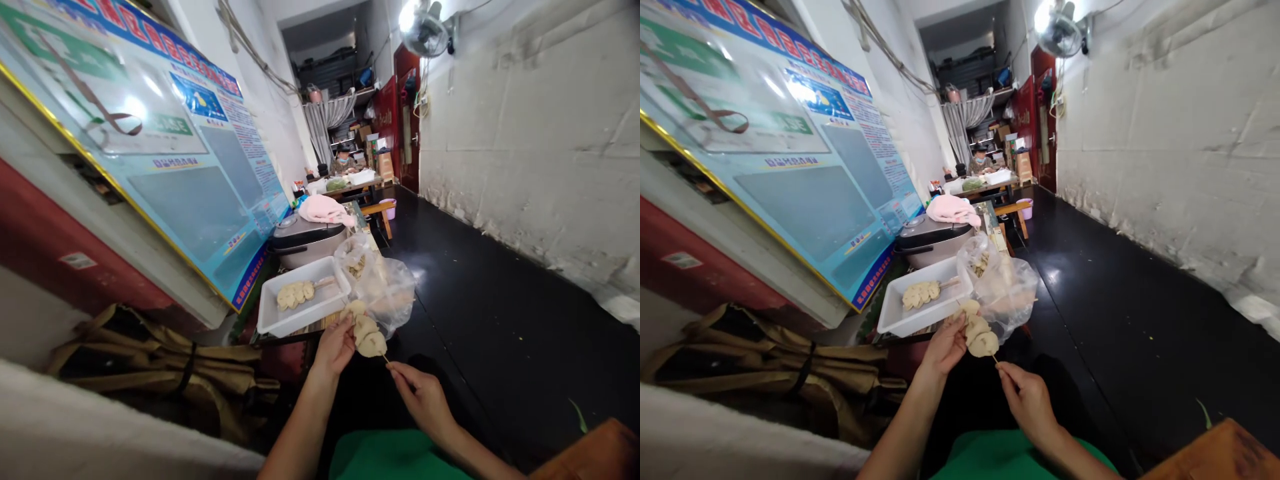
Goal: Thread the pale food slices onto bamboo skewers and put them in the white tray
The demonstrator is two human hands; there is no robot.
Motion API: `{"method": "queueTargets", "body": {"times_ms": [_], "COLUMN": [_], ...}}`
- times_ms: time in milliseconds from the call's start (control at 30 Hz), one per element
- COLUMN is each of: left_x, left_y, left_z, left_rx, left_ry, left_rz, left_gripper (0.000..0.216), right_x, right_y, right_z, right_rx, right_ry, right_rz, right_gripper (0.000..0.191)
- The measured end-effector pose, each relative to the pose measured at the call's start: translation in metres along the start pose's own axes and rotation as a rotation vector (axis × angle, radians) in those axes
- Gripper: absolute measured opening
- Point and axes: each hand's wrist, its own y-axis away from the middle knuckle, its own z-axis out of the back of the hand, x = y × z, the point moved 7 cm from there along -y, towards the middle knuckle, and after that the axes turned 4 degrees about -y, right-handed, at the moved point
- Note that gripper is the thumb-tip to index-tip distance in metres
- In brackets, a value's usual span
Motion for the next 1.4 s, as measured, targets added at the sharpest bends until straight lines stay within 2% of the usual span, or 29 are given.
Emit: {"method": "queueTargets", "body": {"times_ms": [200, 333, 433, 533, 633, 800, 867, 933, 1000, 1067, 1167, 1233, 1300, 1400], "left_x": [0.001, 0.000, -0.013, -0.033, -0.045, -0.052, -0.055, -0.054, -0.041, -0.016, 0.041, 0.070, 0.086, 0.091], "left_y": [0.003, 0.002, -0.007, -0.025, -0.055, -0.112, -0.121, -0.118, -0.104, -0.081, -0.045, -0.025, -0.012, -0.005], "left_z": [-0.004, -0.009, -0.006, -0.007, -0.020, -0.044, -0.054, -0.067, -0.081, -0.091, -0.098, -0.099, -0.101, -0.101], "left_rx": [-0.047, -0.024, -0.069, -0.113, -0.106, -0.221, -0.251, -0.209, -0.102, 0.004, 0.124, 0.145, 0.163, 0.148], "left_ry": [-0.008, 0.006, -0.067, -0.233, -0.385, -0.566, -0.603, -0.634, -0.626, -0.495, -0.254, -0.151, -0.084, -0.063], "left_rz": [0.004, -0.008, -0.108, -0.276, -0.356, -0.232, -0.221, -0.225, -0.210, -0.139, 0.170, 0.288, 0.310, 0.261], "left_gripper": [0.023, 0.023, 0.025, 0.025, 0.022, 0.021, 0.019, 0.016, 0.014, 0.020, 0.029, 0.028, 0.025, 0.020], "right_x": [0.001, 0.002, -0.002, -0.011, -0.023, -0.042, -0.049, -0.055, -0.059, -0.060, -0.058, -0.053, -0.048, -0.042], "right_y": [-0.003, -0.003, -0.003, -0.003, -0.002, 0.003, 0.004, 0.005, 0.004, 0.002, -0.001, -0.002, -0.002, 0.000], "right_z": [0.002, 0.009, 0.023, 0.040, 0.053, 0.071, 0.078, 0.083, 0.087, 0.088, 0.085, 0.082, 0.079, 0.073], "right_rx": [-0.046, -0.090, -0.153, -0.218, -0.254, -0.295, -0.312, -0.330, -0.348, -0.358, -0.361, -0.359, -0.363, -0.358], "right_ry": [-0.022, -0.026, -0.019, -0.011, -0.012, -0.028, -0.035, -0.039, -0.041, -0.042, -0.040, -0.042, -0.049, -0.061], "right_rz": [-0.003, -0.008, -0.023, -0.047, -0.068, -0.091, -0.098, -0.106, -0.117, -0.127, -0.134, -0.128, -0.119, -0.110], "right_gripper": [0.026, 0.025, 0.025, 0.024, 0.024, 0.024, 0.023, 0.023, 0.022, 0.022, 0.023, 0.023, 0.023, 0.023]}}
